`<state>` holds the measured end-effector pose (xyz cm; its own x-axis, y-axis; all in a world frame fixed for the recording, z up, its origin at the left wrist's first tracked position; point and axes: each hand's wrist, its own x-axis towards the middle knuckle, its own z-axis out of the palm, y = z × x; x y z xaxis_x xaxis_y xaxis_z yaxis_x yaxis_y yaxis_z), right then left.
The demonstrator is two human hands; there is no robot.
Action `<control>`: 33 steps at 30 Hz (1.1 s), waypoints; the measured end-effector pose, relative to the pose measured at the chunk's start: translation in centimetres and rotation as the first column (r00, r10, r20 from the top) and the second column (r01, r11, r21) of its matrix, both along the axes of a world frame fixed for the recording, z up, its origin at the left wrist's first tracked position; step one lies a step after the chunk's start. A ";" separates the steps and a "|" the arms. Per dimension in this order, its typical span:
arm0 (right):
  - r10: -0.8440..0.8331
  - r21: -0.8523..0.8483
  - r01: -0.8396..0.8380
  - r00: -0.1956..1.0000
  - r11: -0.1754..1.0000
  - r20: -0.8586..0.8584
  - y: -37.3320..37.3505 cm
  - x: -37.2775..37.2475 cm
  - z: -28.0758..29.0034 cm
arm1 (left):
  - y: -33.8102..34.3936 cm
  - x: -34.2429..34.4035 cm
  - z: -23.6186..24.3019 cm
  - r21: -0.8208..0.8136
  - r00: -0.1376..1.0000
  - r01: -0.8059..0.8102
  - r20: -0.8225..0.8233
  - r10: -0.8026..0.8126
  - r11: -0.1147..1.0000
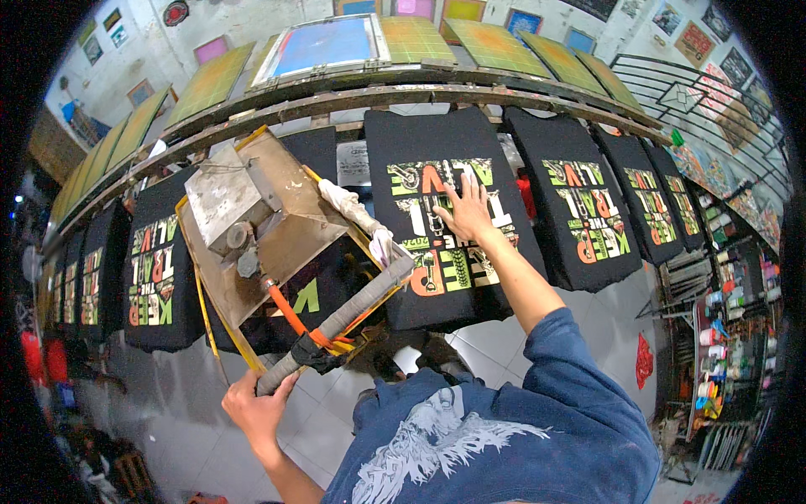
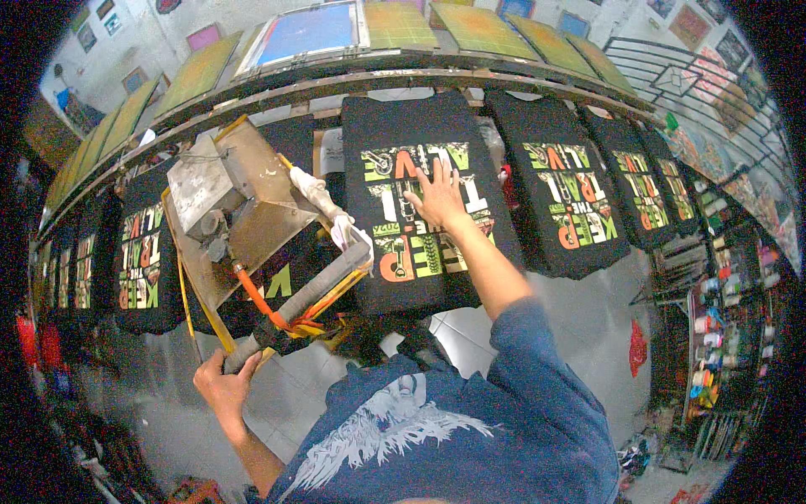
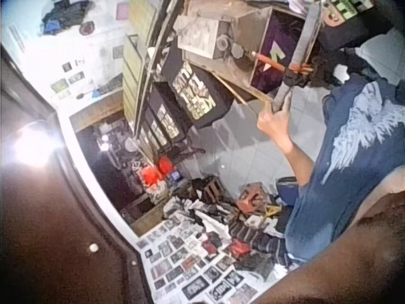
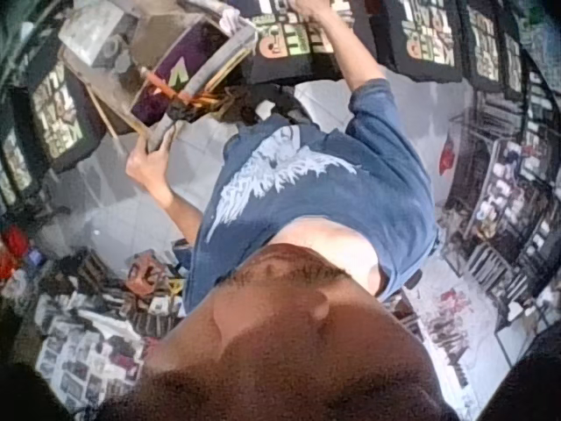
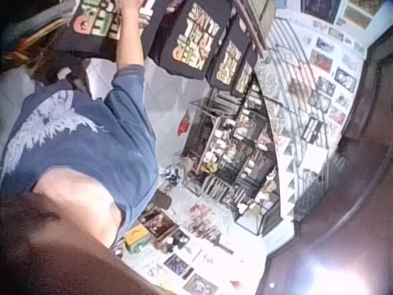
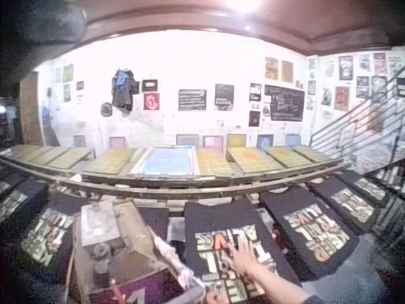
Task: The person operates a manual screen printing press to apply ink and cure designs on a series of black shirts. The person moves a sliding heating unit over each printed shirt on the press line and uses a squeegee with white ink to apply a design through a screen.
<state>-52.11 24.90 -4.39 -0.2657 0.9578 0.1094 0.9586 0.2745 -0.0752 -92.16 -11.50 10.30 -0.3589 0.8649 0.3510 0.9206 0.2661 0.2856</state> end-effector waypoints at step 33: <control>0.555 0.409 -0.375 0.538 0.832 -0.634 -11.5 -13.3 19.0 | -0.6 -0.8 -0.6 0.109 0.999 -0.009 -0.043 0.014 0.994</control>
<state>-65.41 13.44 14.62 -0.4198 0.6510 0.6324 0.3560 0.7591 -0.5450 -92.99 -12.06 9.66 -0.3507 0.8168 0.4581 0.9300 0.2463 0.2728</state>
